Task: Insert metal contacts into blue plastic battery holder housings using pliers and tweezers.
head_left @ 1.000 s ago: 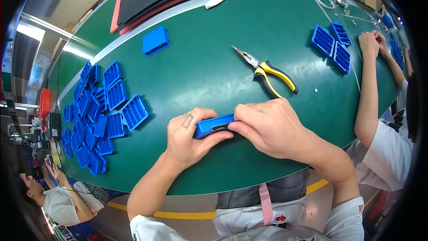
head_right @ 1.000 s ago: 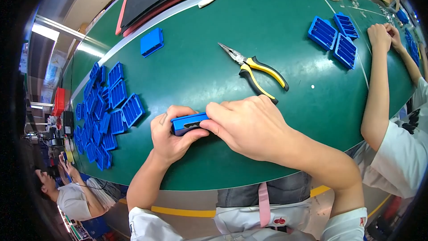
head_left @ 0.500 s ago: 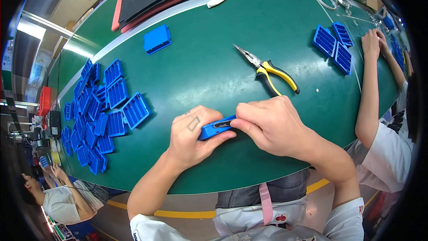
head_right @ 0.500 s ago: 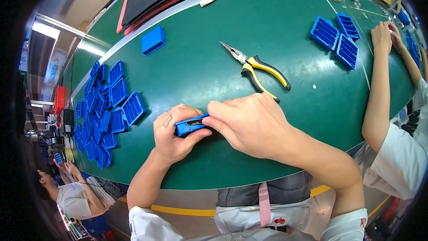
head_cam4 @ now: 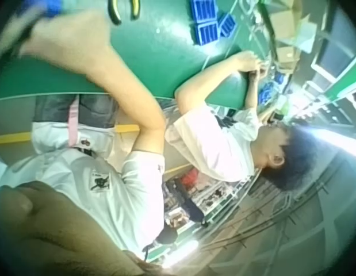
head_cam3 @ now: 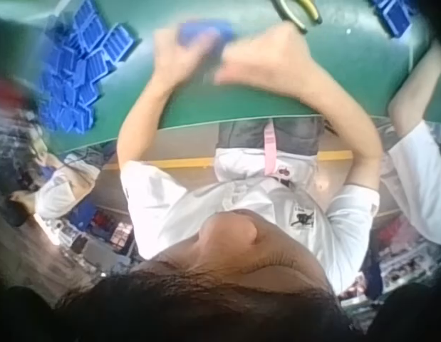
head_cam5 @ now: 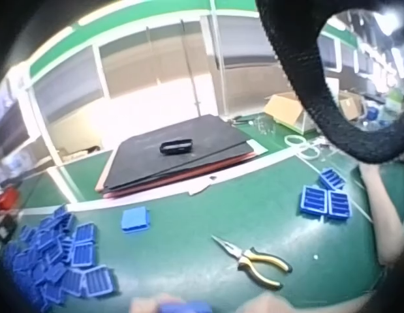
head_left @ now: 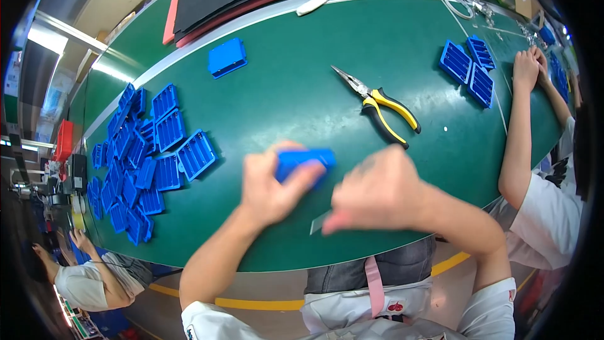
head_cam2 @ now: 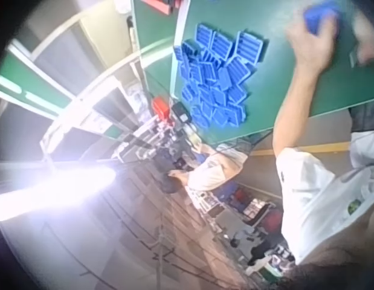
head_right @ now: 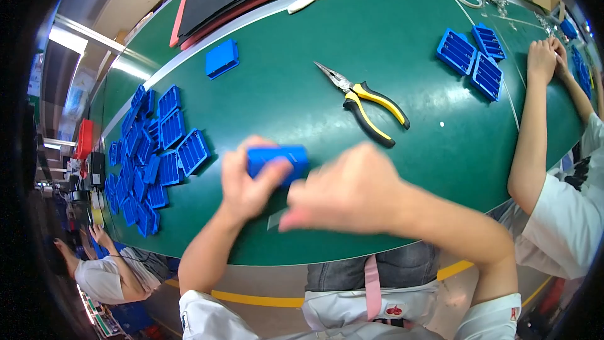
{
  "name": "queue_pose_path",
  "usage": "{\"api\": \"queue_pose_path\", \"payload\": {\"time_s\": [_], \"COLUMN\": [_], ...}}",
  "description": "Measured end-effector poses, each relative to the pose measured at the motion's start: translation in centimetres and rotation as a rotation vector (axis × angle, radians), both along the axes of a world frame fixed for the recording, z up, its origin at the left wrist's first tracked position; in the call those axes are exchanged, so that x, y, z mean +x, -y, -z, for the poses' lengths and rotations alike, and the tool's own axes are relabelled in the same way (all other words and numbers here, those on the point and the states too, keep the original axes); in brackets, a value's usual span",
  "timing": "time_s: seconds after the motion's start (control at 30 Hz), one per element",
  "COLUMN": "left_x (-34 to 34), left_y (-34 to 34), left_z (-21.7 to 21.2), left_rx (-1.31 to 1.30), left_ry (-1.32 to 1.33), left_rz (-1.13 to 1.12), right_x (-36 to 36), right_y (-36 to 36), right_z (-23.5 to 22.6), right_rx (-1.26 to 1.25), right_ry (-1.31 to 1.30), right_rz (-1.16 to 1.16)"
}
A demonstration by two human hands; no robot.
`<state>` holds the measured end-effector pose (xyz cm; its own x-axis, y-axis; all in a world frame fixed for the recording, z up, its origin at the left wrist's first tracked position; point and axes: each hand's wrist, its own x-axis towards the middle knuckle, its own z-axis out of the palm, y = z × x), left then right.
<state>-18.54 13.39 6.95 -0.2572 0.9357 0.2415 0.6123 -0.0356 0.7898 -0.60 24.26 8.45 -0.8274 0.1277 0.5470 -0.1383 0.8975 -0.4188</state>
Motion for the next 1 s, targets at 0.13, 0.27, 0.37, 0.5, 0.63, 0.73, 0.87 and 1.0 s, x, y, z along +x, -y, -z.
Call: {"api": "queue_pose_path", "payload": {"time_s": [0.13,0.27,0.37,0.5,0.63,0.73,0.87,1.0], "left_x": [-1.5,-0.6,-0.1,0.6,0.8,0.8,1.0,1.2], "left_y": [-0.3,-0.3,-0.1,0.1,0.2,0.3,0.1,0.1], "left_z": [-0.3,0.2,0.5,0.3,0.3,0.2,0.7,0.4], "left_rx": [0.112,0.041,-0.014,-0.018,-0.092,-0.141,-0.099,-0.071], "left_ry": [-0.006,0.085,0.131,0.256,0.232,0.307,0.301,0.221], "left_rz": [-0.006,0.09,0.096,0.119,0.139,0.096,0.096,0.113], "right_x": [0.0,0.6,0.0,-0.2,-0.2,-0.1,-0.3,-1.0], "right_y": [1.1,-1.6,-1.3,-1.3,-2.0,-1.8,-1.1,-0.7], "right_z": [-0.7,0.0,0.3,0.4,1.2,1.0,0.6,0.9], "right_rx": [0.094,-0.167,-0.278,-0.371,-0.394,-0.469,-0.571,-0.513], "right_ry": [-0.121,-0.104,-0.112,-0.061,-0.007,0.001,-0.02,-0.098], "right_rz": [0.106,0.252,0.246,0.287,0.341,0.251,0.171,0.154]}}
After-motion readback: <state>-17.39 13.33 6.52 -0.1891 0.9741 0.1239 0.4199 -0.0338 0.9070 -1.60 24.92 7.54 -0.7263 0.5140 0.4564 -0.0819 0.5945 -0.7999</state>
